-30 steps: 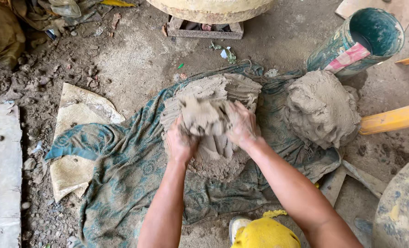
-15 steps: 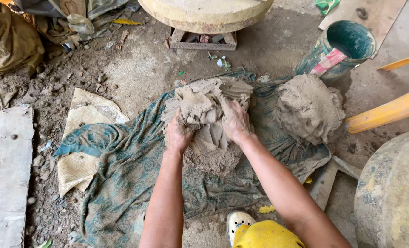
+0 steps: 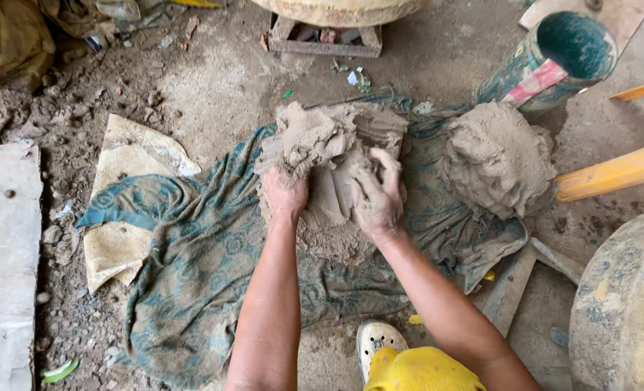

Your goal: The person wedges a large mass of clay by hand on a cloth-covered floor, repeatedly pushing, folding, and kneading the material.

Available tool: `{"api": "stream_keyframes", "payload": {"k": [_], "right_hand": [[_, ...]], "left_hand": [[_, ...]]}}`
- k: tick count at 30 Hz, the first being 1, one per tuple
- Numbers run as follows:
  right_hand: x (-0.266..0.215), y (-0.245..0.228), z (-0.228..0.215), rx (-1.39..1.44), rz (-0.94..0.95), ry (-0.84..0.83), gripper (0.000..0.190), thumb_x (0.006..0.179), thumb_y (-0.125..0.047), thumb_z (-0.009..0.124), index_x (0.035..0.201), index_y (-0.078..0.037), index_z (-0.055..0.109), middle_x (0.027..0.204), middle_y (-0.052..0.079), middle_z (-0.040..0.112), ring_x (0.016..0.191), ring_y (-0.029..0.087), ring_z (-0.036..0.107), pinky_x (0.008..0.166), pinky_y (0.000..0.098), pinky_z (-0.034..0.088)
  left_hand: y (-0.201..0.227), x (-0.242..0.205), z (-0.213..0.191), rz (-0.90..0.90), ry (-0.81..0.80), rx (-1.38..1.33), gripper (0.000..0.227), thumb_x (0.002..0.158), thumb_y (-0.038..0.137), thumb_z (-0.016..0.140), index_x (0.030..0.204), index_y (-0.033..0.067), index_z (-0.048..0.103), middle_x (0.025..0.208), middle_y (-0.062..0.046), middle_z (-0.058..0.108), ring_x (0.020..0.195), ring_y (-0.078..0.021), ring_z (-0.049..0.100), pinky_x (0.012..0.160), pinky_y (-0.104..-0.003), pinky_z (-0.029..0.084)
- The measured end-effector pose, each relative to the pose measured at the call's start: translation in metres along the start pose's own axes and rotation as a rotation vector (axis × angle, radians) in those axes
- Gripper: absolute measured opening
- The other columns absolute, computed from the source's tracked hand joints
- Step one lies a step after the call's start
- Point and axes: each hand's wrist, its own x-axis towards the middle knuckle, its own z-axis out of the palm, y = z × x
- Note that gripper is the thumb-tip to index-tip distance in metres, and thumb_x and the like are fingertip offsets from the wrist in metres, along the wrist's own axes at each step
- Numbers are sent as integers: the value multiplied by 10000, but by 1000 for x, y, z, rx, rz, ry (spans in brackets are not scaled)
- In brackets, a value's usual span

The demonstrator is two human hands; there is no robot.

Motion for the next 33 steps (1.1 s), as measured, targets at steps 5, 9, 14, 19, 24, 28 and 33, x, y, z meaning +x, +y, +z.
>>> {"api": "stream_keyframes", "payload": {"k": [5, 9, 14, 19, 24, 28, 33], "right_hand": [[19, -11, 16, -75, -37, 30, 209, 825, -55, 820, 1028, -71, 770, 1420, 165, 532, 1293, 379, 525, 1072, 462, 483], [19, -1, 26, -107, -37, 24, 188, 806, -76, 821, 985, -81, 764, 1357, 166, 529, 1230, 375, 536, 1009, 481, 486], [14, 8, 37, 848, 752, 61, 427, 858, 32, 768, 1175, -251, 728, 1321, 172, 496, 1057, 359, 479, 869, 501, 458], [32, -15, -38, 363, 145, -22, 228, 760, 60, 811, 767, -96, 645, 1318, 136, 599, 1149, 279, 619, 908, 423, 572], [87, -62, -145, 1079, 407, 160, 176, 991, 86, 678, 1064, -50, 593, 1043, 163, 688, 907, 257, 709, 748, 331, 605], [116, -93, -186, 1062, 298, 87, 353, 985, -130, 680, 1242, -47, 454, 1247, 166, 510, 1119, 284, 528, 926, 373, 469], [143, -83, -128, 652, 202, -229, 727, 978, -400, 684, 1465, -43, 280, 1502, 170, 288, 1385, 319, 300, 1148, 426, 299]], "left_hand": [[1, -1, -1, 62, 19, -12, 565, 945, 414, 589, 1438, 139, 569, 1467, -194, 538, 1371, -393, 448, 1173, -475, 320], [4, -4, -3, 22, 35, -61, 694, 809, 354, 651, 1455, 128, 532, 1399, -200, 558, 1315, -382, 475, 1137, -460, 338], [24, -8, -21, -15, -33, -24, 622, 885, 376, 677, 1443, 134, 548, 1409, -173, 583, 1325, -360, 501, 1142, -455, 372], [16, -8, -17, 104, 86, -31, 671, 815, 294, 705, 1443, 108, 559, 1386, -187, 608, 1278, -367, 537, 1090, -457, 416], [18, -11, -19, 116, 91, -58, 665, 826, 397, 721, 1408, 106, 585, 1288, -202, 659, 1187, -397, 599, 998, -468, 481], [34, -15, -29, 22, 51, -56, 651, 827, 448, 722, 1393, 147, 604, 1264, -182, 680, 1170, -393, 616, 979, -478, 498], [44, -14, -36, -23, 43, -48, 656, 826, 449, 735, 1400, 162, 598, 1258, -193, 679, 1160, -396, 617, 979, -495, 487]]}}
